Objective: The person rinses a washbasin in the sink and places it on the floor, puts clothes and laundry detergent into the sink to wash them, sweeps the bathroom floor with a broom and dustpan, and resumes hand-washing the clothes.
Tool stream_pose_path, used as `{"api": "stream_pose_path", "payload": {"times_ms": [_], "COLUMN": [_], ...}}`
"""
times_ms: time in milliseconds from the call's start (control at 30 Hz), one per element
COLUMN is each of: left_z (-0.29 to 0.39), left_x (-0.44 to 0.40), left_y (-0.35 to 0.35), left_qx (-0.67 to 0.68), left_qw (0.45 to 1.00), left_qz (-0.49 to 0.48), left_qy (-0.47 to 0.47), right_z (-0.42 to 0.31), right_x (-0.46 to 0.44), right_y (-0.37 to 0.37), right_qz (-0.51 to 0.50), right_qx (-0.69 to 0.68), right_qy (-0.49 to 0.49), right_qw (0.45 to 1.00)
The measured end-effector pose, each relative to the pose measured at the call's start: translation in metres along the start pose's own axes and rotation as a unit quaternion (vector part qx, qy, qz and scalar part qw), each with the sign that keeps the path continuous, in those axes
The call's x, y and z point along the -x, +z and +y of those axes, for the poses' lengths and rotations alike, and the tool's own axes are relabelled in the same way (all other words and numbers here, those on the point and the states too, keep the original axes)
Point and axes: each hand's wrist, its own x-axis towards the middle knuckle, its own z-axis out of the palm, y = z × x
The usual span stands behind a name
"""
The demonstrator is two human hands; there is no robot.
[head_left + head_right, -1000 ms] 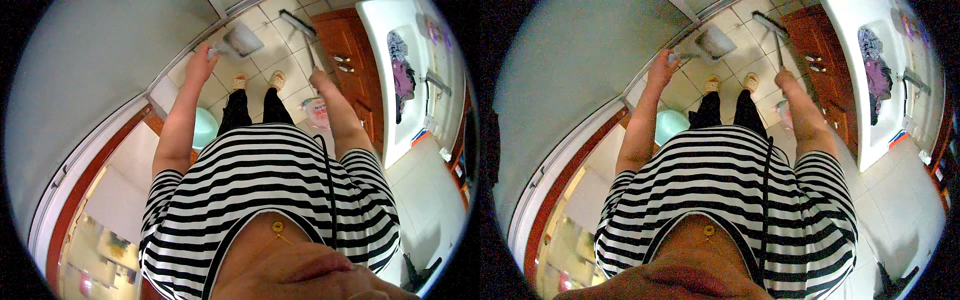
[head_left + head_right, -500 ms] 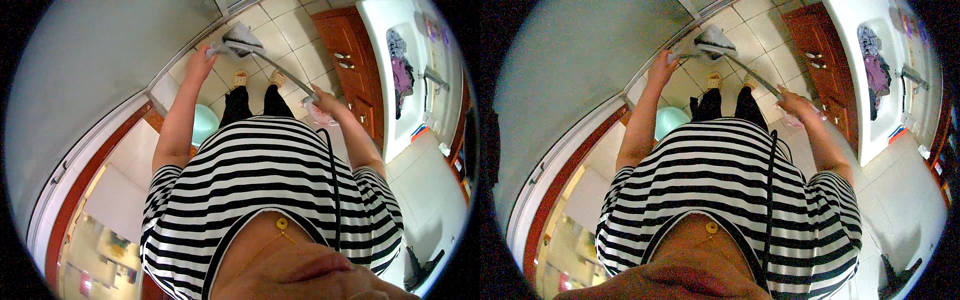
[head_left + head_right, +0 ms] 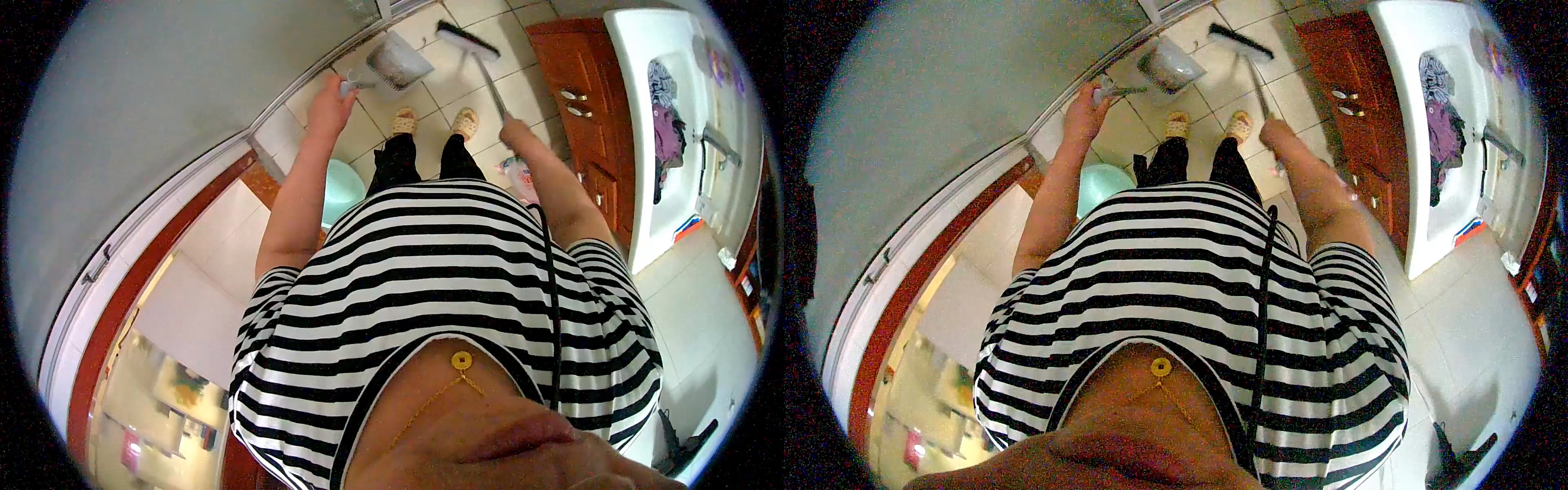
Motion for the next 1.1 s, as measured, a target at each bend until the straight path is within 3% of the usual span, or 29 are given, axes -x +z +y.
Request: {"api": "stream_pose_path", "payload": {"times_ms": [33,67,100,167,267,400,467,567,733,833,1000,1100], "left_z": [0.004,0.010,0.013,0.007,-0.006,-0.006,0.004,0.020,0.047,0.075,0.087,0.085], "left_x": [0.002,0.003,0.005,0.006,0.013,0.018,0.013,0.003,-0.016,-0.017,-0.044,-0.057], "left_y": [-0.002,-0.006,-0.009,-0.006,-0.005,-0.004,-0.005,0.000,0.031,0.039,0.060,0.060], "left_qx": [0.001,0.000,-0.001,-0.004,0.003,0.011,0.011,0.000,0.013,0.026,0.051,0.032], "left_qw": [1.000,0.999,0.997,0.998,0.999,1.000,0.999,0.998,0.992,0.983,0.993,0.994], "left_qz": [-0.001,-0.025,-0.049,-0.039,-0.027,-0.012,-0.041,-0.065,-0.058,-0.147,-0.064,-0.066], "left_qy": [-0.001,-0.030,-0.060,-0.052,-0.027,0.022,0.004,0.020,0.110,0.109,0.086,0.079], "right_z": [-0.013,-0.005,-0.036,-0.029,-0.019,0.011,0.022,0.022,-0.004,-0.025,-0.016,0.001], "right_x": [0.023,0.017,0.070,0.083,0.119,0.160,0.165,0.166,0.134,0.118,0.133,0.158], "right_y": [0.004,0.032,-0.009,-0.009,-0.048,-0.063,-0.066,-0.080,-0.086,-0.090,-0.096,-0.105], "right_qz": [-0.024,-0.029,-0.082,-0.082,-0.134,-0.146,-0.183,-0.197,-0.173,-0.193,-0.188,-0.185], "right_qx": [-0.062,-0.002,-0.018,-0.004,-0.089,-0.145,-0.252,-0.332,-0.317,-0.298,-0.273,-0.310], "right_qy": [-0.002,-0.052,-0.045,-0.120,-0.063,-0.055,0.000,-0.001,-0.033,-0.063,-0.062,-0.037], "right_qw": [0.998,0.998,0.996,0.989,0.985,0.977,0.950,0.922,0.932,0.933,0.941,0.932]}}
